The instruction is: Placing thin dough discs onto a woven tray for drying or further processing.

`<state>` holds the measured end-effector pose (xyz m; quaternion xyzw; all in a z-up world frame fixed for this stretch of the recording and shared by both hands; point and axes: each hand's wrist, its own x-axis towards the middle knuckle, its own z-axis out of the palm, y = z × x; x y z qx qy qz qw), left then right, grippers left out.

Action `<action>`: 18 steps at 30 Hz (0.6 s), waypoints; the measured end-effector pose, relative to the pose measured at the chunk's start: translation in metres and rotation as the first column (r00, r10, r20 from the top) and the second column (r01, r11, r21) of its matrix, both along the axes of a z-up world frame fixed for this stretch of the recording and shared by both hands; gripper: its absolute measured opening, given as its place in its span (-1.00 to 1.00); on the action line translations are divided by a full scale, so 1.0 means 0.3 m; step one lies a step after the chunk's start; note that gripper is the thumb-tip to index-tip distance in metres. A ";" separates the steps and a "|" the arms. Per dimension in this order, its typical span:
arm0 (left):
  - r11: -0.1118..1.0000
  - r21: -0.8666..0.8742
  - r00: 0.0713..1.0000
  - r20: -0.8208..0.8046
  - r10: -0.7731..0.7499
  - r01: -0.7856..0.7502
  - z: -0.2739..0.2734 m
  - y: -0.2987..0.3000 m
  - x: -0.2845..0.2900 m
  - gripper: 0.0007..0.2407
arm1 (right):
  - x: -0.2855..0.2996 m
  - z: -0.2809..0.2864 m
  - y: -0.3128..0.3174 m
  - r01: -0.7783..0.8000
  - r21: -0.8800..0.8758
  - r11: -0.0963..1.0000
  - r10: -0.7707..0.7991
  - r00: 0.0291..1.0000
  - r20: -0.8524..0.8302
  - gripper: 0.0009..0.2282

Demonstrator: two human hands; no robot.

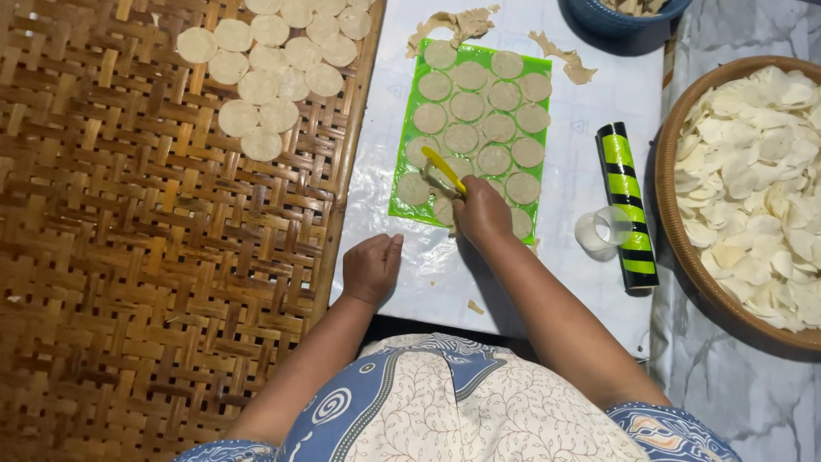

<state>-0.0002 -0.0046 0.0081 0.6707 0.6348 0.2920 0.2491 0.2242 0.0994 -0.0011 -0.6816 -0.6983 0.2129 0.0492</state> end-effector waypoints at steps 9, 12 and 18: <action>0.999 0.040 1.000 0.011 0.005 -0.005 0.002 -0.005 -0.004 -0.52 | 0.026 0.056 0.055 0.113 -0.033 0.993 -0.117 0.928 -0.352 -0.87; 0.999 0.037 1.000 0.004 0.000 0.000 -0.004 -0.002 -0.002 -0.52 | 0.031 0.049 0.043 0.128 -0.004 0.992 -0.123 0.945 -0.302 -0.89; 0.999 0.039 1.000 -0.003 -0.014 0.014 0.003 0.001 -0.006 -0.51 | -0.021 0.060 0.033 0.027 -0.030 0.999 -0.030 0.996 -0.084 -0.74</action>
